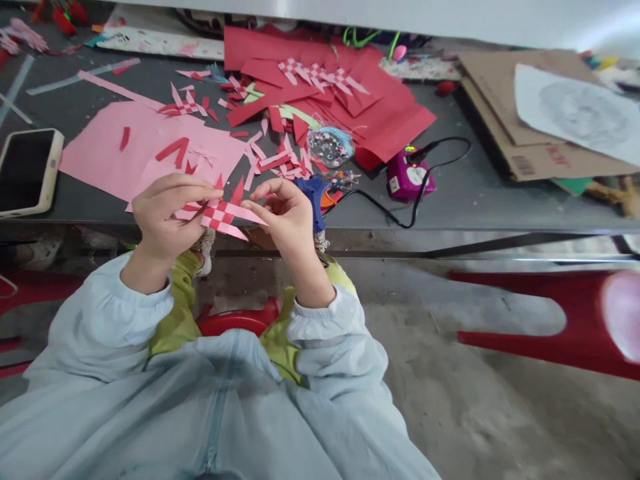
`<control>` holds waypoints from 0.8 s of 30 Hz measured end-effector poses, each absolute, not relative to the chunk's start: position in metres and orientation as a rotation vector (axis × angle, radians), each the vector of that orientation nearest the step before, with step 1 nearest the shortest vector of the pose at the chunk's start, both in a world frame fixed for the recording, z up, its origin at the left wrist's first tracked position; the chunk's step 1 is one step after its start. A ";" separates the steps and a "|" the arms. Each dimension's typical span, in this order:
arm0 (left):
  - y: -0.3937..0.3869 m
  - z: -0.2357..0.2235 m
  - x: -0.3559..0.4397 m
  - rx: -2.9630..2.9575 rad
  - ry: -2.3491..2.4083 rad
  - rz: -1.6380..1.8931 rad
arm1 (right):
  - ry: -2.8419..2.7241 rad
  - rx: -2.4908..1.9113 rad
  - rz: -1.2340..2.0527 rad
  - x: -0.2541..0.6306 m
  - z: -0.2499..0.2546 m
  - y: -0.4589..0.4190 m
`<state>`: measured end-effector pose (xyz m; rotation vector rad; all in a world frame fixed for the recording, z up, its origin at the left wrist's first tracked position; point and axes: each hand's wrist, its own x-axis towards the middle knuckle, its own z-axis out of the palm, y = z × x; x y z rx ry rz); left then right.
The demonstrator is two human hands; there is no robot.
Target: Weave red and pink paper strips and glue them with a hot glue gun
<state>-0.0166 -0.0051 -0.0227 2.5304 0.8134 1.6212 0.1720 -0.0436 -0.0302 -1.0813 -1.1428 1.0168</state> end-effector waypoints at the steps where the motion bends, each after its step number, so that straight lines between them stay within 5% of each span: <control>1: -0.005 -0.022 -0.017 2.528 0.794 1.635 | -1.125 -1.086 1.021 0.172 -0.030 -0.043; 24: -0.004 -0.016 -0.018 2.465 0.631 1.824 | -1.535 -1.134 1.458 0.173 -0.030 -0.051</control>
